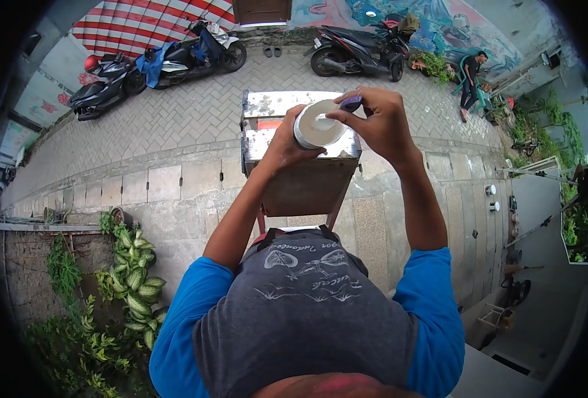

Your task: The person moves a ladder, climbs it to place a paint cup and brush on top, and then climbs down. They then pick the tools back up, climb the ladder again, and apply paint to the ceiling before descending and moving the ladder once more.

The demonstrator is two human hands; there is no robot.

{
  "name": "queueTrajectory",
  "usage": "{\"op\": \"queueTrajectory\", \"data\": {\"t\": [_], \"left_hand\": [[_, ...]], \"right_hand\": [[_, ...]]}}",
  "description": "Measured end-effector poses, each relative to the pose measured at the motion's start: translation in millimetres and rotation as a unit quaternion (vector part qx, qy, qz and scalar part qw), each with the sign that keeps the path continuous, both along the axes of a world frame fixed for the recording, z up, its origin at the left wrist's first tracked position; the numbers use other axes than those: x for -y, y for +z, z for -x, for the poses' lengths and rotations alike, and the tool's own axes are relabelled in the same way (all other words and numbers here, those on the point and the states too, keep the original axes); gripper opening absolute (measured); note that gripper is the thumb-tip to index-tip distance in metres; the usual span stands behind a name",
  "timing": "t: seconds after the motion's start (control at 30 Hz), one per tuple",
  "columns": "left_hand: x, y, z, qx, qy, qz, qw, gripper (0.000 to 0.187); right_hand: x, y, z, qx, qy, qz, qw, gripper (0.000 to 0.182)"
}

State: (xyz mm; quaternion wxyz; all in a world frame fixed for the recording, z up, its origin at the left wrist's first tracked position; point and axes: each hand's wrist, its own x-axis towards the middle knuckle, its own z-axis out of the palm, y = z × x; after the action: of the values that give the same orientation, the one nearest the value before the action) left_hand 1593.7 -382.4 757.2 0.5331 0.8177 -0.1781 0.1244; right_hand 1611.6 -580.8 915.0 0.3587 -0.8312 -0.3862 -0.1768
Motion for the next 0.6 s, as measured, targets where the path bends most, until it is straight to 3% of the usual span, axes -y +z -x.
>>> {"op": "queueTrajectory", "data": {"t": [0.1,0.33,0.4,0.53,0.6], "left_hand": [[-1,2,1,-0.042,-0.010,0.041,0.998,0.104],[1,3,1,-0.009,-0.003,0.029,1.000,0.100],[1,5,0,-0.004,-0.009,0.029,1.000,0.100],[3,13,1,-0.014,-0.027,0.031,0.999,0.099],[5,14,-2,-0.012,-0.026,0.032,0.999,0.096]], "right_hand": [[-2,-3,3,-0.010,-0.010,-0.019,1.000,0.027],[1,-13,4,-0.020,0.022,0.006,1.000,0.021],[0,-14,5,0.033,0.024,-0.008,0.999,0.021],[2,-16,4,0.030,0.018,-0.068,0.997,0.026],[7,-16,5,-0.029,-0.066,-0.125,0.990,0.022]]}}
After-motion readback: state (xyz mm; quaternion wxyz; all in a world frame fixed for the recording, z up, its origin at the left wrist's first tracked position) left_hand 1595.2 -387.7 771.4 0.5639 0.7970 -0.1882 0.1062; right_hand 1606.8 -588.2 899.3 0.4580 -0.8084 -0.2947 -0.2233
